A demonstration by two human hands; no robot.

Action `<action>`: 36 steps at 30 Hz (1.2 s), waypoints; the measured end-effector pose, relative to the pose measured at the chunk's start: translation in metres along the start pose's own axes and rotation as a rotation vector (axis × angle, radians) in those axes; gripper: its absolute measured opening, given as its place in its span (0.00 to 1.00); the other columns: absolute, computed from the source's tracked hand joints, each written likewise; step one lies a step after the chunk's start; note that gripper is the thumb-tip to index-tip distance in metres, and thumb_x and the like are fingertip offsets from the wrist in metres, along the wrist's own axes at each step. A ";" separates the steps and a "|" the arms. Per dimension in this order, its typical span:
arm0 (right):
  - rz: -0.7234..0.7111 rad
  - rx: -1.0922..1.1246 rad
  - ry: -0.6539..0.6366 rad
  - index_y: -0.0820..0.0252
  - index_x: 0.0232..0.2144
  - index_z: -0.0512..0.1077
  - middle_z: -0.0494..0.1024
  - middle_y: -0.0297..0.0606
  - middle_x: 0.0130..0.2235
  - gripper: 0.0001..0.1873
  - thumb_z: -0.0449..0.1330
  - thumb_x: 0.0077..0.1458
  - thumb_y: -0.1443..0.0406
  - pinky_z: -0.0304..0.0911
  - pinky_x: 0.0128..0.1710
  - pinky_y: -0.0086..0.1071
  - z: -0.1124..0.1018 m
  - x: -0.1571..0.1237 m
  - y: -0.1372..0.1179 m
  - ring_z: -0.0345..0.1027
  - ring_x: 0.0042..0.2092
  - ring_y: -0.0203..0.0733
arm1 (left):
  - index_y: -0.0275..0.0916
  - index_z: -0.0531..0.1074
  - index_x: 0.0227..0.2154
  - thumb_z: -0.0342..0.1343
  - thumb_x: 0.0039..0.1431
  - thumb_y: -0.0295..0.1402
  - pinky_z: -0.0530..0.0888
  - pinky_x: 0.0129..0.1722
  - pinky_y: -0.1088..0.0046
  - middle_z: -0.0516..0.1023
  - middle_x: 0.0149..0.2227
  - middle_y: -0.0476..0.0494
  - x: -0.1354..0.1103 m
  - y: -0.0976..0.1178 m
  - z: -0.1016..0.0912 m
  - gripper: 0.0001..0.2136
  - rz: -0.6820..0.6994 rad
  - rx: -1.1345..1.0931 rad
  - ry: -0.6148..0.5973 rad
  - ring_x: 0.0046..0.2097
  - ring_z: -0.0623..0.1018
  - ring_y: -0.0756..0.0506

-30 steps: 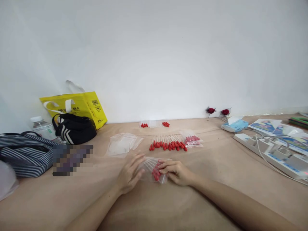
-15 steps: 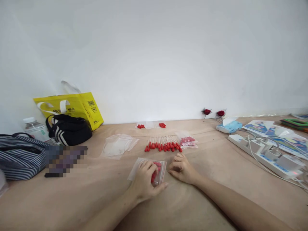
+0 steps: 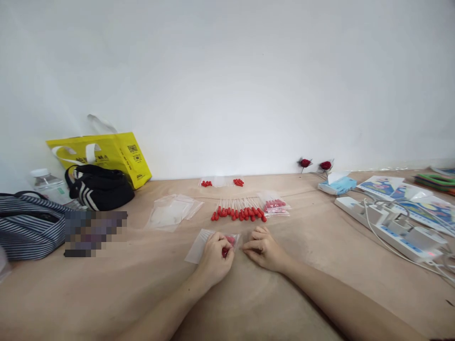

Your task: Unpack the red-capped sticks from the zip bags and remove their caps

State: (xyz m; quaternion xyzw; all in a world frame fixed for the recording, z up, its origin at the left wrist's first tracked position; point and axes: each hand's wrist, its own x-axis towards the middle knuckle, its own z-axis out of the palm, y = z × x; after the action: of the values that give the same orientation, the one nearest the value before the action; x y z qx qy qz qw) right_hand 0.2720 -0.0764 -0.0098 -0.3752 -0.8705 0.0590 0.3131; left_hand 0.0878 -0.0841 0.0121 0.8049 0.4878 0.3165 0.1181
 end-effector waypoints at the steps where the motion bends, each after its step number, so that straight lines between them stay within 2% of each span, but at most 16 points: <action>1: -0.004 -0.004 0.001 0.53 0.32 0.73 0.69 0.35 0.26 0.09 0.54 0.50 0.67 0.53 0.36 0.36 0.000 0.000 -0.001 0.59 0.33 0.39 | 0.38 0.67 0.15 0.50 0.46 0.25 0.69 0.36 0.66 0.71 0.28 0.45 0.000 -0.001 -0.001 0.08 -0.012 -0.023 -0.009 0.36 0.71 0.45; 7: -0.057 -0.016 0.044 0.53 0.35 0.72 0.70 0.36 0.27 0.10 0.54 0.50 0.68 0.52 0.34 0.34 0.006 0.006 -0.006 0.58 0.34 0.39 | 0.38 0.71 0.14 0.56 0.43 0.28 0.67 0.38 0.65 0.71 0.28 0.45 0.004 -0.007 -0.003 0.06 -0.141 -0.102 -0.063 0.36 0.72 0.45; 12: -0.136 -0.002 0.155 0.55 0.30 0.73 0.69 0.34 0.27 0.08 0.55 0.50 0.69 0.50 0.33 0.32 0.014 0.009 -0.005 0.57 0.32 0.36 | 0.38 0.74 0.15 0.59 0.39 0.29 0.66 0.39 0.65 0.71 0.29 0.46 0.006 -0.006 -0.004 0.03 -0.257 -0.123 -0.092 0.37 0.71 0.44; 19: -0.211 -0.030 0.269 0.57 0.26 0.71 0.69 0.33 0.25 0.06 0.56 0.48 0.70 0.48 0.31 0.31 0.016 0.011 -0.004 0.55 0.31 0.36 | 0.39 0.74 0.15 0.60 0.39 0.30 0.65 0.38 0.67 0.71 0.29 0.46 0.005 -0.005 -0.004 0.03 -0.259 -0.163 -0.071 0.38 0.71 0.44; 27: -0.195 -0.132 0.186 0.59 0.24 0.67 0.69 0.33 0.26 0.04 0.55 0.48 0.69 0.47 0.32 0.32 0.018 0.017 -0.003 0.54 0.32 0.36 | 0.38 0.74 0.16 0.60 0.37 0.30 0.66 0.38 0.68 0.70 0.29 0.46 0.004 -0.009 0.000 0.02 -0.272 -0.168 -0.039 0.36 0.70 0.45; 32: -0.268 -0.160 0.194 0.59 0.24 0.67 0.70 0.34 0.29 0.05 0.53 0.50 0.69 0.47 0.33 0.33 0.016 0.016 -0.001 0.54 0.33 0.37 | 0.37 0.72 0.14 0.56 0.42 0.31 0.66 0.33 0.72 0.68 0.26 0.47 0.006 -0.012 0.003 0.06 -0.257 -0.189 -0.017 0.31 0.70 0.48; 36: -0.294 -0.134 0.133 0.60 0.25 0.66 0.71 0.34 0.28 0.05 0.52 0.51 0.69 0.48 0.36 0.34 0.014 0.016 -0.001 0.56 0.34 0.37 | 0.37 0.71 0.15 0.54 0.43 0.30 0.66 0.32 0.72 0.69 0.25 0.47 0.005 -0.014 0.005 0.07 -0.213 -0.162 0.000 0.31 0.70 0.47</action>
State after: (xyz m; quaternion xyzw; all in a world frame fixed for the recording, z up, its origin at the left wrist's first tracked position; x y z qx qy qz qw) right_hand 0.2544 -0.0640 -0.0124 -0.2669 -0.8954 -0.0707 0.3493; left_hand 0.0826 -0.0722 0.0037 0.7365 0.5433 0.3405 0.2157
